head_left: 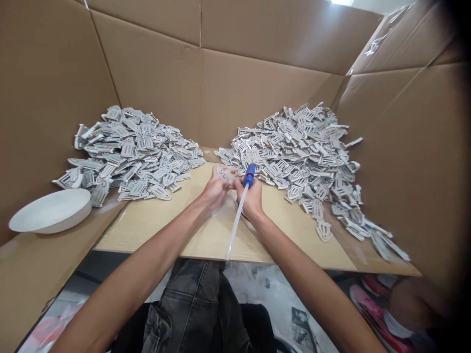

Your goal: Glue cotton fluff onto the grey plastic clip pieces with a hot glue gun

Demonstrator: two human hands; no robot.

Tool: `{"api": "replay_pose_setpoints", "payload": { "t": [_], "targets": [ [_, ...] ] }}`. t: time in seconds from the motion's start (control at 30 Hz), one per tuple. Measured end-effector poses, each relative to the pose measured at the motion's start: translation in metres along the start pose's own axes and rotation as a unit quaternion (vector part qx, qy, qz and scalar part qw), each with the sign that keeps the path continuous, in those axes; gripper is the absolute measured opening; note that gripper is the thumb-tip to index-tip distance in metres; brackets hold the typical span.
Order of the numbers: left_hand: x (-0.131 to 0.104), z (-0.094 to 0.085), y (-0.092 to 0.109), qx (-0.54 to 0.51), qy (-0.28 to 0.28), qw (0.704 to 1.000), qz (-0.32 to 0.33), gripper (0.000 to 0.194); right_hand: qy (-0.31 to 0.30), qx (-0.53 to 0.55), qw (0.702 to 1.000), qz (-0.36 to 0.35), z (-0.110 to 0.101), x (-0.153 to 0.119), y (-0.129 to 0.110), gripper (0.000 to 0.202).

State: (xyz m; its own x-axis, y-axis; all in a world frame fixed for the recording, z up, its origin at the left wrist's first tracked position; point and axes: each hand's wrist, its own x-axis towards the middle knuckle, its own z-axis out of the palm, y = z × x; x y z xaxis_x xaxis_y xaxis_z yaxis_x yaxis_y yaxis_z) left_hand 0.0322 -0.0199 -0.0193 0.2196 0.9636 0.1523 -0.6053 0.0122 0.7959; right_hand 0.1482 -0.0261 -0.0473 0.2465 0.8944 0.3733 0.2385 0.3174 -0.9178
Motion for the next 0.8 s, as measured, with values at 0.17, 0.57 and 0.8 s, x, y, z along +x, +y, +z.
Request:
{"api": "replay_pose_setpoints", "payload": {
  "t": [0.17, 0.57, 0.8],
  "targets": [
    [-0.004, 0.002, 0.008, 0.005, -0.014, 1.000, 0.012, 0.059, 0.009, 0.049, 0.999, 0.013, 0.001, -0.003, -0.009, 0.030],
    [-0.007, 0.000, 0.011, 0.005, -0.054, 0.998, 0.020, 0.054, -0.009, 0.093, 0.995, 0.014, 0.000, -0.004, -0.018, 0.034],
    [-0.009, 0.005, 0.012, 0.025, -0.046, 0.999, 0.012, 0.045, -0.018, 0.086, 0.996, 0.011, 0.000, -0.005, -0.017, 0.035]
  ]
}}
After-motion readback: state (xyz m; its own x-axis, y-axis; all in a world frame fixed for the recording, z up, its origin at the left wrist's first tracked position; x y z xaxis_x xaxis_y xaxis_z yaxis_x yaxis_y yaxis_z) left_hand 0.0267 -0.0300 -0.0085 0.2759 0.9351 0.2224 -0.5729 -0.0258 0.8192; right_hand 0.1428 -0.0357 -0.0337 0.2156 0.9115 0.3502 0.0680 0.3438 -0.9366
